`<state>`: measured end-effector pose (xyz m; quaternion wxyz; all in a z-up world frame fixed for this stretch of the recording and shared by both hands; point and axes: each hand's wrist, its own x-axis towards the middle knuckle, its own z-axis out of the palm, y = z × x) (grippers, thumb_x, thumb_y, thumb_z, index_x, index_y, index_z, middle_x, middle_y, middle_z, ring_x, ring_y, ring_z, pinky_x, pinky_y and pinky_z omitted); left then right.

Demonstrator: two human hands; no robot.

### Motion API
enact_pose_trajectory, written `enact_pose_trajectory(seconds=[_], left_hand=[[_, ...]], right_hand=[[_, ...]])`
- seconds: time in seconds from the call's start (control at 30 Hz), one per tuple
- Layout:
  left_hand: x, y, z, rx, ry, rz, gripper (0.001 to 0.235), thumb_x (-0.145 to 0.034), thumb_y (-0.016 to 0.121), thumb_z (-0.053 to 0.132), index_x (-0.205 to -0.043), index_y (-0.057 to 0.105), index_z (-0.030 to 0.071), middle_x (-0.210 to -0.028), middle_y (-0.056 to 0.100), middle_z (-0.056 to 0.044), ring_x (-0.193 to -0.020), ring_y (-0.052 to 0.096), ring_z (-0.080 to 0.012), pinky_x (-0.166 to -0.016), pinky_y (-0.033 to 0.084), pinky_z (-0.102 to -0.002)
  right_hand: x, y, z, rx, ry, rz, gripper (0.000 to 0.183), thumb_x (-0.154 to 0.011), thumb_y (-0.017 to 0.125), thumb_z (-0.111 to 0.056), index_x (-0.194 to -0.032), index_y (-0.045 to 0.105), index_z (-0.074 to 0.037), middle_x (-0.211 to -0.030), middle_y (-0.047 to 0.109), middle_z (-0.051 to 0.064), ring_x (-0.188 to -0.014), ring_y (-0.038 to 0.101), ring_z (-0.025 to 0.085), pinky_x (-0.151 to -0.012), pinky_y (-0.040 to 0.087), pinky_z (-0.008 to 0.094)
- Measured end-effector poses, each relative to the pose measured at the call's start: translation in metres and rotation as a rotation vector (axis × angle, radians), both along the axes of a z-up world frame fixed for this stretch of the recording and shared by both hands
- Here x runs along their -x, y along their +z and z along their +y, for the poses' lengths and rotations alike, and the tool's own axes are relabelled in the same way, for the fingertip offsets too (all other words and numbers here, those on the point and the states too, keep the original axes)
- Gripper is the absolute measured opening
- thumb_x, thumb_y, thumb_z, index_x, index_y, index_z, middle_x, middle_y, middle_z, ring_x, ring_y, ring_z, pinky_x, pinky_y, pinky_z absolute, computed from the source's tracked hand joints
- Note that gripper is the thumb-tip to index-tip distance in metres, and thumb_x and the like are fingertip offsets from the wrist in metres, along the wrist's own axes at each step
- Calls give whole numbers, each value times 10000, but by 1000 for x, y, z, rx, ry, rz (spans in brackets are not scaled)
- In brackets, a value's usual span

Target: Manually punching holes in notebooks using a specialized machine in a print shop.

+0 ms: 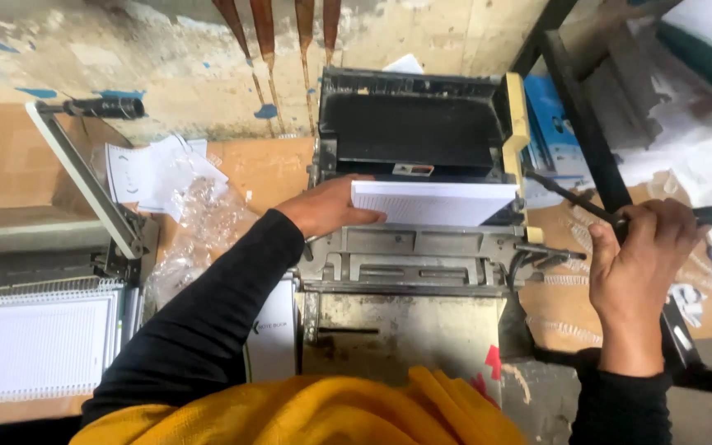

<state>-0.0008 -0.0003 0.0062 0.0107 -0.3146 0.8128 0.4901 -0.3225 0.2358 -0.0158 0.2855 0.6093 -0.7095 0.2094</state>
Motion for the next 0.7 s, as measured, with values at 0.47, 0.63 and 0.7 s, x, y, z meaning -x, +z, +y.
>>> enact_pose_trajectory(seconds=[0.47,0.63,0.7], left_hand=[[0,-10,-4,-168,195,209,512,-758,672,384,-1215,661,154,-1241,691,-28,-1119,658,-218,-965,464,-311],[-8,-22,-17,-226,283,493,499,-778,686,347,-1215,646,109,-1232,683,-77,-1130,660,-237,-964,501,-337],[-16,-21,-21,-236,303,638,495,-795,686,329,-1222,624,87,-1239,672,-109,-1146,655,-258,-982,518,-365]], right_hand=[[19,95,-205,-301,-151,-461,638,-1023,628,-167,-1502,245,11,-1535,168,282,-1395,72,415,-1100,19,532],[50,56,-260,-366,-118,-524,655,-994,664,-123,-1492,250,-20,-1516,186,223,-1385,106,378,-1097,154,606],[67,38,-271,-411,-170,-614,733,-985,670,-111,-1515,167,-53,-1556,114,179,-1418,62,347,-1130,129,608]])
